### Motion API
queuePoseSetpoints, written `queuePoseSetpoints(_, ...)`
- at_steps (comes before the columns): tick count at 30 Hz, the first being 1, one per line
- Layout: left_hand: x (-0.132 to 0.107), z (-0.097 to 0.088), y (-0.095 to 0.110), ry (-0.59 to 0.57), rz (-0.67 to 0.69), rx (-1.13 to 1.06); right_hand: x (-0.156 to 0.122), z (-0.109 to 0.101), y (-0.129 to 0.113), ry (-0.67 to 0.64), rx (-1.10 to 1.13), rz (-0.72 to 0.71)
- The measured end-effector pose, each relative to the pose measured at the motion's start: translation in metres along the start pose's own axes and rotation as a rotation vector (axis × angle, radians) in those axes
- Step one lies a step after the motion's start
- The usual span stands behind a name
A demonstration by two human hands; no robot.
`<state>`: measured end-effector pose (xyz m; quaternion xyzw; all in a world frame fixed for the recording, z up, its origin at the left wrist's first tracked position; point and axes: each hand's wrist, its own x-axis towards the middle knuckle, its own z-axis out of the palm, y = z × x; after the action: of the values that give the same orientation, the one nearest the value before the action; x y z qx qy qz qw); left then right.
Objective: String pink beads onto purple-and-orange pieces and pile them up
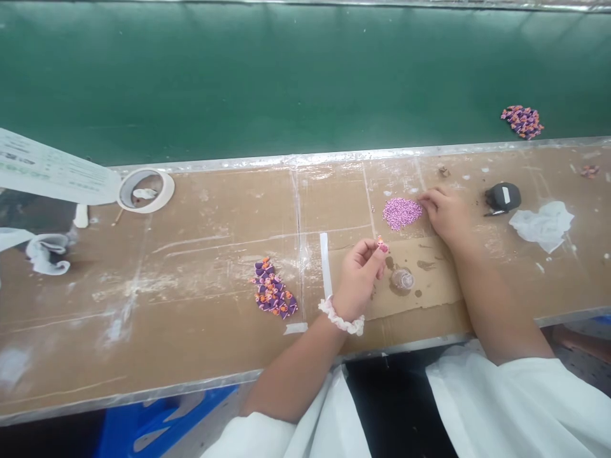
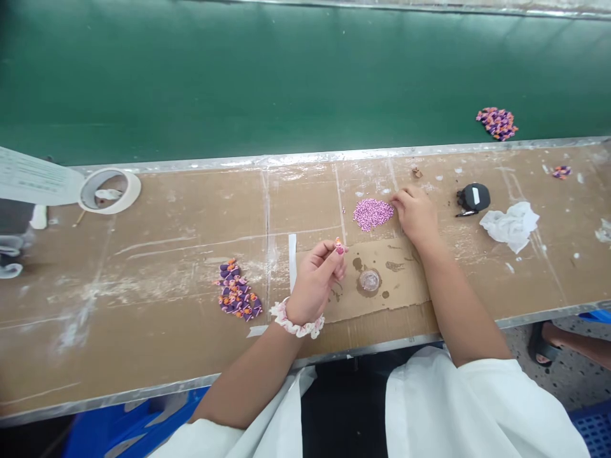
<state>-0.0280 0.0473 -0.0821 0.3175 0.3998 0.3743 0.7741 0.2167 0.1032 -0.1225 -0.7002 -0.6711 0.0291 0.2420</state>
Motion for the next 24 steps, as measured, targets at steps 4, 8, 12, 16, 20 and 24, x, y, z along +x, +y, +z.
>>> queuePoseSetpoints(4,-0.001,0.000,0.001,-0.047,0.014,0.036,0.004,0.003,-0.001,0.032,0.003,-0.025)
queuePoseSetpoints(8,-0.001,0.001,0.002,-0.062,-0.015,-0.009,-0.003,-0.025,-0.021,0.123,0.065,-0.087)
queuePoseSetpoints(12,0.000,0.004,0.005,-0.079,-0.061,-0.041,-0.027,-0.054,-0.072,0.189,0.397,-0.222)
queuePoseSetpoints(16,-0.002,0.007,0.006,-0.167,-0.032,-0.106,-0.053,-0.051,-0.107,0.043,0.994,-0.287)
queuePoseSetpoints(20,-0.009,0.009,0.006,-0.211,-0.015,-0.132,-0.069,-0.041,-0.111,-0.073,1.063,-0.251)
queuePoseSetpoints(24,-0.013,0.010,0.010,-0.197,0.000,-0.153,-0.071,-0.043,-0.110,-0.067,1.044,-0.278)
